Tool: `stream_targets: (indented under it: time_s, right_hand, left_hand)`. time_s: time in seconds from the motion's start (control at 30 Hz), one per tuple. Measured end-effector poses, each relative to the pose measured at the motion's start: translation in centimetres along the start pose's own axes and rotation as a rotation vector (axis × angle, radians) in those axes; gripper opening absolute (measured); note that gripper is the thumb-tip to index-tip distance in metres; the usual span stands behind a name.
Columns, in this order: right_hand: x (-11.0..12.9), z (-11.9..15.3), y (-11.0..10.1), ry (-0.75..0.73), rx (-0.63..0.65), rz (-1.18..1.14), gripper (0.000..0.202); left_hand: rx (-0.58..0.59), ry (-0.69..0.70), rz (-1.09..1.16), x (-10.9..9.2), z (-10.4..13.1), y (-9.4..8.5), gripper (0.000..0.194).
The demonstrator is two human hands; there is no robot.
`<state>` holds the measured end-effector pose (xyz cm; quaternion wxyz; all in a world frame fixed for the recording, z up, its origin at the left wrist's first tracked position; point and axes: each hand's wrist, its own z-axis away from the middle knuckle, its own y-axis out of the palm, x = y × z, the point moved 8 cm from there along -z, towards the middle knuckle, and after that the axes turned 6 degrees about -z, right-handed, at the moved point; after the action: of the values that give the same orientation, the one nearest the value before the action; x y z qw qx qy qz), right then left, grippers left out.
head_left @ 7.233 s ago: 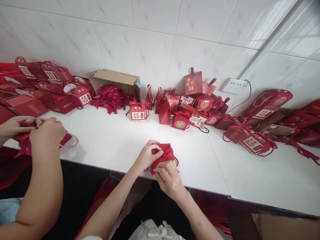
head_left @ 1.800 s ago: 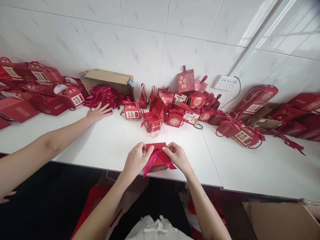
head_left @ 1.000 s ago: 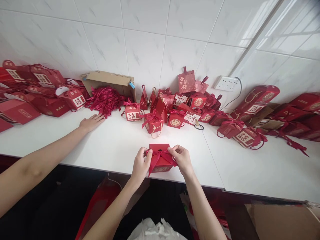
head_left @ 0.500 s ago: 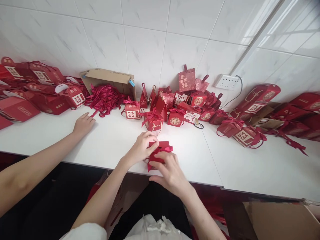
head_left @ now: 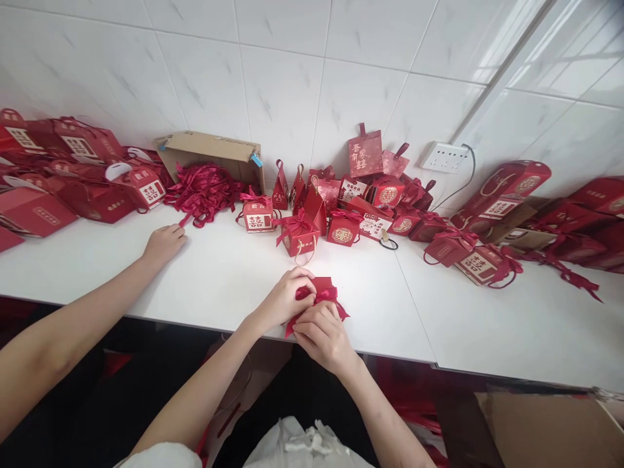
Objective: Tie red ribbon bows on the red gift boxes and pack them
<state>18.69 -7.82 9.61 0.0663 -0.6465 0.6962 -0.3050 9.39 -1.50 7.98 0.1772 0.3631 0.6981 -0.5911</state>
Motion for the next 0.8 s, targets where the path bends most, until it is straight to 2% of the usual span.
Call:
stream_targets:
  time_s: [0.13, 0.23, 0.3, 0.37, 0.43, 0.5, 0.63, 0.8]
  right_hand:
    - [0.1, 0.0, 0.0, -0.004, 0.029, -0.051, 0.01]
    - [-0.4, 0.4, -1.5, 0.054, -0.012, -0.13, 0.011]
    - [-2.5, 1.2, -3.6, 0.276, -0.141, -0.106, 0.018]
    - [-5.4, 2.8, -5.0, 0.622, -0.186, -0.036, 0.024]
    - [-7.6, 4.5, -4.7, 0.931, -0.07, -0.076, 0.036]
    - [-8.5, 5.6, -3.6, 1.092, 0.055, -0.238, 0.041]
    - [-8.9, 6.4, -2.6, 1.194, 0.021, -0.508, 0.04]
    - [-8.8, 7.1, -2.7, 1.226, 0.02, -0.602, 0.036]
  left_hand:
    - [-0.021, -0.011, 0.041, 0.4, 0.0, 0.2, 0.007]
    - [-0.019, 0.002, 0.052, 0.4, 0.1, 0.1, 0.008]
    - [0.0, 0.01, 0.058, 0.3, 0.2, 0.1, 0.006]
    - [0.017, 0.009, 0.064, 0.2, 0.2, 0.2, 0.006]
    - [0.018, 0.004, 0.066, 0.3, 0.2, 0.1, 0.006]
    - [0.009, -0.001, 0.063, 0.4, 0.2, 0.1, 0.006]
    - [-0.001, 0.003, 0.062, 0.5, 0.0, 0.2, 0.006]
    - [0.001, 0.007, 0.059, 0.4, 0.1, 0.3, 0.005]
